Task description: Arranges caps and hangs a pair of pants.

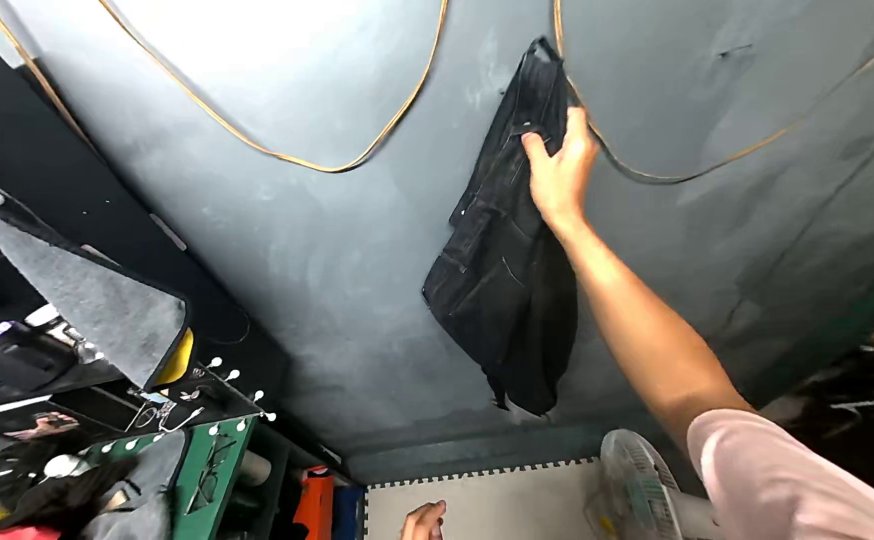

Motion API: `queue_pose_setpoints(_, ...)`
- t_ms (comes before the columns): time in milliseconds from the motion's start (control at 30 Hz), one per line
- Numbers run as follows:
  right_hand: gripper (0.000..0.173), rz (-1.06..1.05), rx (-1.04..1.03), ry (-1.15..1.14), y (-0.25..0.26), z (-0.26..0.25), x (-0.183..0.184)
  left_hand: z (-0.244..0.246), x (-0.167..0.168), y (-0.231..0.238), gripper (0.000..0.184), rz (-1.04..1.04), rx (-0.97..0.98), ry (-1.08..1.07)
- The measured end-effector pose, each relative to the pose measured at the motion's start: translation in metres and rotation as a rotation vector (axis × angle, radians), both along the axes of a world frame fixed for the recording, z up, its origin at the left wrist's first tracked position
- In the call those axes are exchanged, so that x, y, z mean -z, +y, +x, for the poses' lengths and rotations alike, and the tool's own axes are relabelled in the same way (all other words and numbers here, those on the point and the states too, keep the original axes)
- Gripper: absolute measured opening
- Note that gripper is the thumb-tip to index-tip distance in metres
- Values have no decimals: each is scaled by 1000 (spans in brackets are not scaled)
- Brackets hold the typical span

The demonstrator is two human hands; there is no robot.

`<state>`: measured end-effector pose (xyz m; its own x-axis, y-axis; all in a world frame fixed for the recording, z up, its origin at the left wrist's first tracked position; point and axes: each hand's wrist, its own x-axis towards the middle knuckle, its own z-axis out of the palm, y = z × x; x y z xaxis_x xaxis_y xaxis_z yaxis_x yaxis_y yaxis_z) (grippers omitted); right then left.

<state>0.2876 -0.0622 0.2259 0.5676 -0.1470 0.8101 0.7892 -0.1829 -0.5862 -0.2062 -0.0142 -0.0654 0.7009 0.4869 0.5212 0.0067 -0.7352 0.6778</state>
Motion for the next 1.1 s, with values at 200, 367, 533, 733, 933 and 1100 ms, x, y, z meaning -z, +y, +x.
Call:
queue_pose_setpoints(200, 31, 284, -659, -103, -40, -37, 19, 90, -6, -22, 69, -298, -113, -120)
queue_pose_setpoints(367, 28, 219, -850, -63, -41, -101, 99, 164, 24, -25, 102, -989, -150, -252)
queue_pose_setpoints(533, 52, 2, -984, 13, -42, -98, 155, 112, 45, -37, 33, -742, -352, -550)
queue_pose_setpoints(733, 67, -101, -1390, 483, -72, -97, 244, -2, 16, -95, 22, -350, -425, -514)
queue_pose_setpoints(933, 79, -498, -1705, 754, -75, -134, 316, -87, 25, -167, 11, -524, -484, -484)
queue_pose_setpoints(1100, 39, -959, -2244, 329, -40, -187, 320, -177, 24, -217, 12, -492, -543, -486)
